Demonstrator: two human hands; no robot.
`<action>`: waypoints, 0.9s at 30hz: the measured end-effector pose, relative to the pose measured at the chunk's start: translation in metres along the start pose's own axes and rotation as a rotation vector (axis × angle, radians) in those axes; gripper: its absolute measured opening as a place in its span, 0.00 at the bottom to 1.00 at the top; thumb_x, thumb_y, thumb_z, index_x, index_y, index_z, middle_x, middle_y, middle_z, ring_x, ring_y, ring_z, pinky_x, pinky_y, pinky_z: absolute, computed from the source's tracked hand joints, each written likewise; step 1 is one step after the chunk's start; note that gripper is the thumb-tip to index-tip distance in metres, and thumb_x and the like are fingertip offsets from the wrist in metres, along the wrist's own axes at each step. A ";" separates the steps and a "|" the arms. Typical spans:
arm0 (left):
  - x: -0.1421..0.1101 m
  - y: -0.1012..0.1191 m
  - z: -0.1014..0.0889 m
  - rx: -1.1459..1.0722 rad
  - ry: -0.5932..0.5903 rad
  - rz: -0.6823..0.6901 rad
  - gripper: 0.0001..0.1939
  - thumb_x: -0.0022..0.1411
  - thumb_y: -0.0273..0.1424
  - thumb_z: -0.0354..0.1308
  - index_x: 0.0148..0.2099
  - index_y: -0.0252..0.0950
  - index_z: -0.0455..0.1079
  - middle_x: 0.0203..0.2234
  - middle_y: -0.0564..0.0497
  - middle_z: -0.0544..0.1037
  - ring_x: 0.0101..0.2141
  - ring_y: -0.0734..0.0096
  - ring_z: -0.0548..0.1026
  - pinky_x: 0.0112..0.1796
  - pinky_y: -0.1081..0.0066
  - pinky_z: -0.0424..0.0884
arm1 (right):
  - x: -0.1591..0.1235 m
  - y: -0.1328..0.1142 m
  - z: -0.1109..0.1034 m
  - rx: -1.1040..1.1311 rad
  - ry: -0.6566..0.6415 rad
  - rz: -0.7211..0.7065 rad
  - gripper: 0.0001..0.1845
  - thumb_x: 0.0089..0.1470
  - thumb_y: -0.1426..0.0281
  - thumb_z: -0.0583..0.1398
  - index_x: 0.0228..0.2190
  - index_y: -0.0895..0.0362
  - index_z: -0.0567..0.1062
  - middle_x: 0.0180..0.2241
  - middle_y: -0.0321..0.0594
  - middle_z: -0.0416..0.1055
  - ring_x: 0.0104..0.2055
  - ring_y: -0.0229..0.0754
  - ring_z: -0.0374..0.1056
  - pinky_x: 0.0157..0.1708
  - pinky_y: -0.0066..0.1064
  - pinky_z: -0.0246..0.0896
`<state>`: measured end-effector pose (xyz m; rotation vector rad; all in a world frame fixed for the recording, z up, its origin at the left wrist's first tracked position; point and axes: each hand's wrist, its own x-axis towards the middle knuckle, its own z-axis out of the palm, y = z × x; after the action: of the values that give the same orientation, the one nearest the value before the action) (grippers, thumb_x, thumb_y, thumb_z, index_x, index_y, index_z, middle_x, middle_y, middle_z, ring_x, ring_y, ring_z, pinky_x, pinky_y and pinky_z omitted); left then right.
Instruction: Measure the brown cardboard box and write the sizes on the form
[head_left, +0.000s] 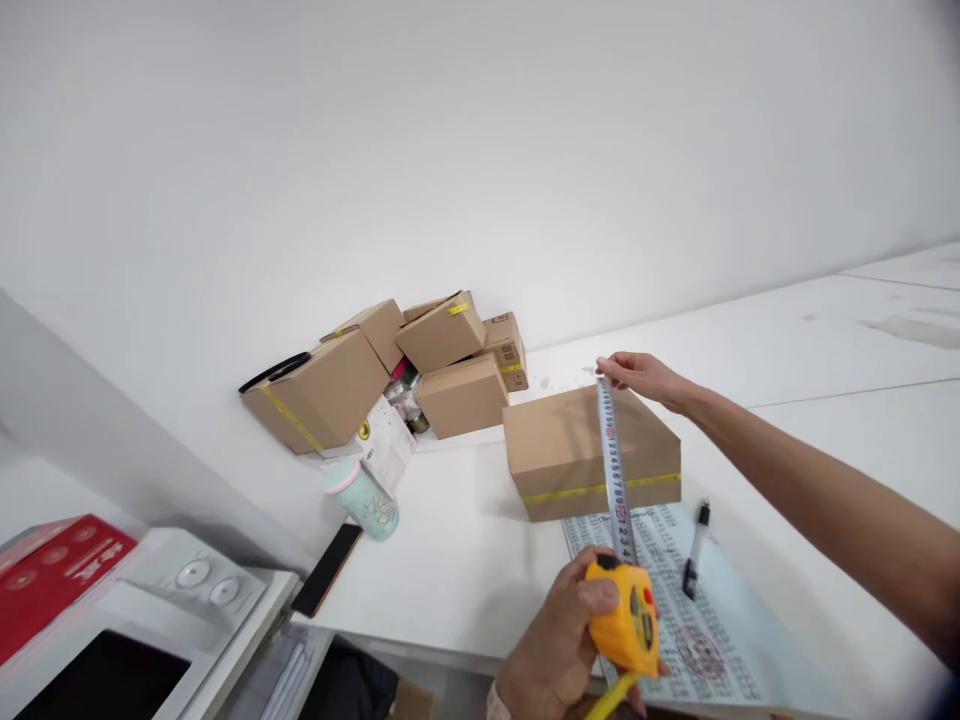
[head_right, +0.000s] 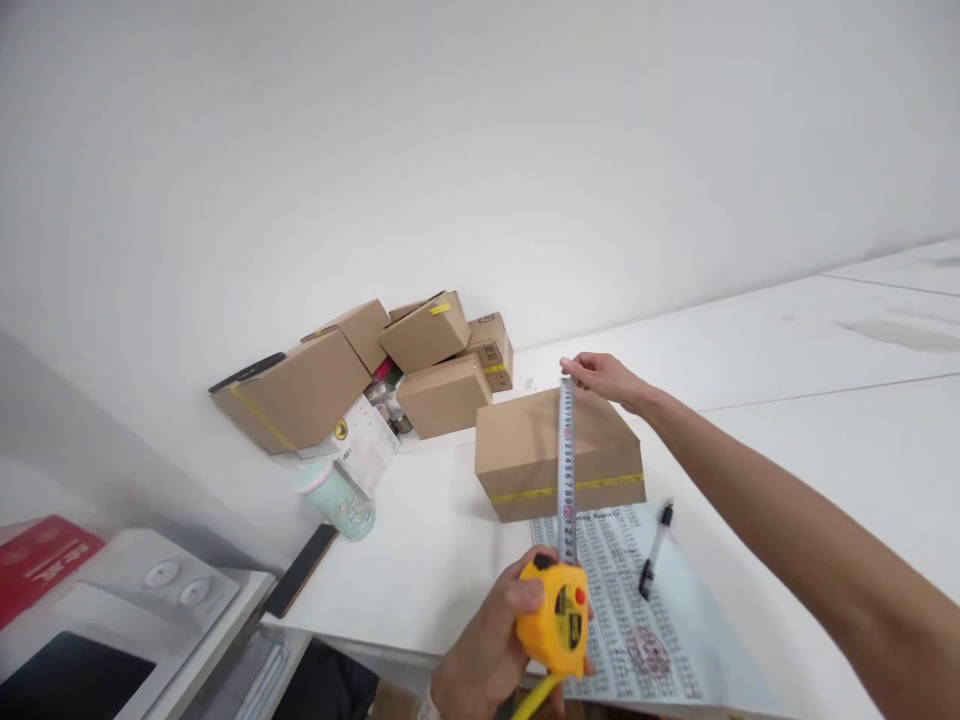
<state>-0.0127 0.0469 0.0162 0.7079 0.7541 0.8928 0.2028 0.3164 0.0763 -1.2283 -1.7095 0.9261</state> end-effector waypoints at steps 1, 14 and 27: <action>0.006 0.000 0.007 0.002 0.045 0.017 0.34 0.44 0.48 0.69 0.50 0.40 0.64 0.36 0.47 0.75 0.25 0.61 0.79 0.14 0.74 0.67 | 0.003 0.005 0.007 -0.014 0.065 0.011 0.31 0.58 0.40 0.53 0.33 0.54 0.76 0.40 0.47 0.78 0.43 0.49 0.71 0.45 0.38 0.64; 0.066 0.017 0.034 0.066 0.258 0.031 0.32 0.42 0.52 0.66 0.43 0.36 0.66 0.27 0.52 0.72 0.20 0.67 0.76 0.13 0.75 0.63 | 0.025 0.023 0.048 -0.430 -0.055 0.010 0.31 0.64 0.49 0.42 0.55 0.42 0.76 0.61 0.40 0.71 0.65 0.66 0.56 0.62 0.65 0.43; 0.069 0.013 0.035 0.068 0.287 0.040 0.32 0.43 0.54 0.65 0.43 0.35 0.68 0.27 0.50 0.72 0.21 0.66 0.76 0.14 0.73 0.64 | 0.036 0.043 0.061 -0.624 -0.086 -0.069 0.32 0.64 0.48 0.39 0.49 0.42 0.78 0.54 0.45 0.75 0.61 0.66 0.57 0.57 0.67 0.43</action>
<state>0.0391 0.1050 0.0273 0.6637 1.0324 1.0219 0.1558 0.3560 0.0204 -1.5189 -2.1860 0.4078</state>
